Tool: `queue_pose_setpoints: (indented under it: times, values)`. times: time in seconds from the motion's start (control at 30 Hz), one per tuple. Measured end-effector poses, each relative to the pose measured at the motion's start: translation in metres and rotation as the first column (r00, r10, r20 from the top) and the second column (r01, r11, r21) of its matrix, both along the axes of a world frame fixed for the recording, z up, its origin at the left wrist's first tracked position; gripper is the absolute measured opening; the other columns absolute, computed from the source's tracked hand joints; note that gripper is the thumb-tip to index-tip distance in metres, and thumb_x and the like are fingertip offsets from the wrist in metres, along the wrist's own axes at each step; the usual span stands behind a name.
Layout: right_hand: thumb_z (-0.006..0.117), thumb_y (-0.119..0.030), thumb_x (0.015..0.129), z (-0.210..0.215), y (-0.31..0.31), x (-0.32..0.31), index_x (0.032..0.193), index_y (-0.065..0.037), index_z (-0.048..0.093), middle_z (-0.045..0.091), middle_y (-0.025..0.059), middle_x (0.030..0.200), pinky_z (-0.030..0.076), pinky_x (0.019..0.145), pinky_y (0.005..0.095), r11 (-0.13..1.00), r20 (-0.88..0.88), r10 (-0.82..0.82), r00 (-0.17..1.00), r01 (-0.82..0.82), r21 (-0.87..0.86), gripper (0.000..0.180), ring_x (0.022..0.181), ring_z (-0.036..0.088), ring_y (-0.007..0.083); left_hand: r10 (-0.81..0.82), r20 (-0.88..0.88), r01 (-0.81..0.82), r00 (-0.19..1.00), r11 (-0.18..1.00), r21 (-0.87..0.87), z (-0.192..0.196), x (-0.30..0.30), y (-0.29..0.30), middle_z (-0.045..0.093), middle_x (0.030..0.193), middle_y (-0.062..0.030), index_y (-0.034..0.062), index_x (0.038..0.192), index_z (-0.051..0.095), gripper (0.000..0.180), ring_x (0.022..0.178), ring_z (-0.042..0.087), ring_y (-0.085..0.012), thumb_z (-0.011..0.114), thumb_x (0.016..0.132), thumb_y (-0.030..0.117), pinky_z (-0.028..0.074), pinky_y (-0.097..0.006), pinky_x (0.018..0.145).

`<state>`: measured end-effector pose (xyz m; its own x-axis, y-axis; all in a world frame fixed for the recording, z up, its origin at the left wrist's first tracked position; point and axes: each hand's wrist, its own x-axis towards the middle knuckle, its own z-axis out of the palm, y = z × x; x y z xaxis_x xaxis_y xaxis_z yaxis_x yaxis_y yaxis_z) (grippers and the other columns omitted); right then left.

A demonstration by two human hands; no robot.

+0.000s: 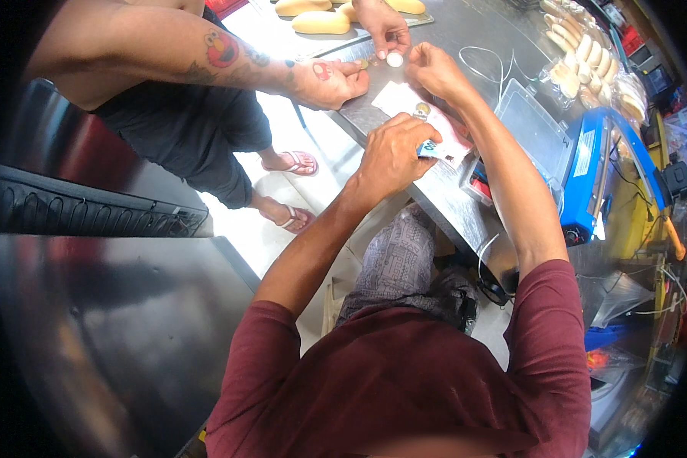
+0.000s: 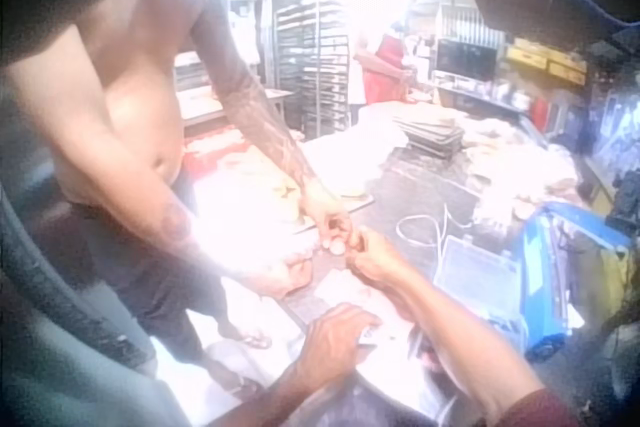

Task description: The person wraps electrical wires with black electrical tape to insulate the connection. After finishing the repair, the person handles a stack of banknotes and coins on a metal table, counting and organizing the cash.

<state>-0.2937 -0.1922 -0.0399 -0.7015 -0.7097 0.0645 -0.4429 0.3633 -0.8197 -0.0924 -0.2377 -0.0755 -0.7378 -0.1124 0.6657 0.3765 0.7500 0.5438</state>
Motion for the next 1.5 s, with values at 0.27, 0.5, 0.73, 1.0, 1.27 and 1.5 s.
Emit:
queue_pose_setpoints:
  times: [0.27,0.5,0.73,1.0,1.27,1.5]
  values:
    - [0.079,-0.013,0.084,0.022,0.041,-0.008,0.104,-0.001,0.066,0.069,0.0056,0.082,0.053,0.063,0.0313,0.908,0.246,0.337,0.909,-0.383,0.169,0.026,0.071,0.066,0.0148,-0.027,0.001,0.027,1.000,0.999,-0.031,-0.004,0.001,-0.003,0.072,0.094,-0.0090,0.0105,0.097,0.072,0.031,0.095,0.070,-0.0305,0.090,0.071,0.012,0.056,-0.041,0.080]
    - [0.087,-0.025,0.078,0.015,0.055,0.002,0.114,-0.001,0.073,0.065,0.0021,0.089,0.049,0.076,0.0336,0.905,0.014,0.340,0.940,-0.331,0.268,0.045,0.083,0.061,0.0157,-0.013,-0.004,0.013,1.000,1.000,-0.029,-0.001,0.003,-0.003,0.073,0.092,-0.0075,0.0113,0.095,0.072,0.030,0.093,0.071,-0.0307,0.086,0.069,0.009,0.058,-0.041,0.078]
    - [0.082,-0.007,0.082,0.006,0.057,-0.005,0.113,0.001,0.074,0.063,-0.0033,0.081,0.049,0.074,0.0256,0.913,0.167,0.349,0.922,-0.374,0.160,0.033,0.078,0.059,0.0098,-0.019,0.003,0.019,1.000,1.000,-0.021,0.000,0.002,-0.002,0.073,0.092,-0.0089,0.0101,0.096,0.073,0.029,0.093,0.071,-0.0294,0.089,0.072,0.011,0.057,-0.040,0.080]
    - [0.076,-0.008,0.091,0.002,0.060,-0.003,0.111,0.002,0.077,0.076,0.0061,0.094,0.054,0.073,0.0283,0.930,0.126,0.277,0.953,-0.299,0.215,0.023,0.080,0.066,0.0115,-0.005,0.012,0.005,1.000,0.999,-0.033,0.001,0.003,-0.001,0.073,0.092,-0.0074,0.0105,0.096,0.073,0.031,0.093,0.071,-0.0283,0.090,0.071,0.013,0.057,-0.039,0.079]
    - [0.084,-0.009,0.084,0.015,0.062,0.020,0.111,0.001,0.077,0.069,-0.0003,0.087,0.050,0.069,0.0271,0.935,-0.040,0.300,0.953,-0.286,0.208,0.029,0.078,0.061,0.0100,0.007,-0.004,-0.007,1.000,0.998,-0.063,-0.002,0.002,-0.003,0.074,0.093,-0.0061,0.0109,0.096,0.073,0.030,0.091,0.071,-0.0281,0.091,0.072,0.017,0.058,-0.039,0.079]
    - [0.086,-0.009,0.080,0.015,0.062,0.021,0.109,0.000,0.077,0.066,-0.0020,0.085,0.048,0.068,0.0273,0.945,0.013,0.262,0.965,-0.259,0.201,0.032,0.075,0.059,0.0102,-0.005,-0.034,0.004,0.999,0.999,-0.050,0.002,0.003,-0.001,0.074,0.092,-0.0071,0.0107,0.097,0.075,0.033,0.090,0.071,-0.0276,0.093,0.073,0.024,0.058,-0.039,0.077]
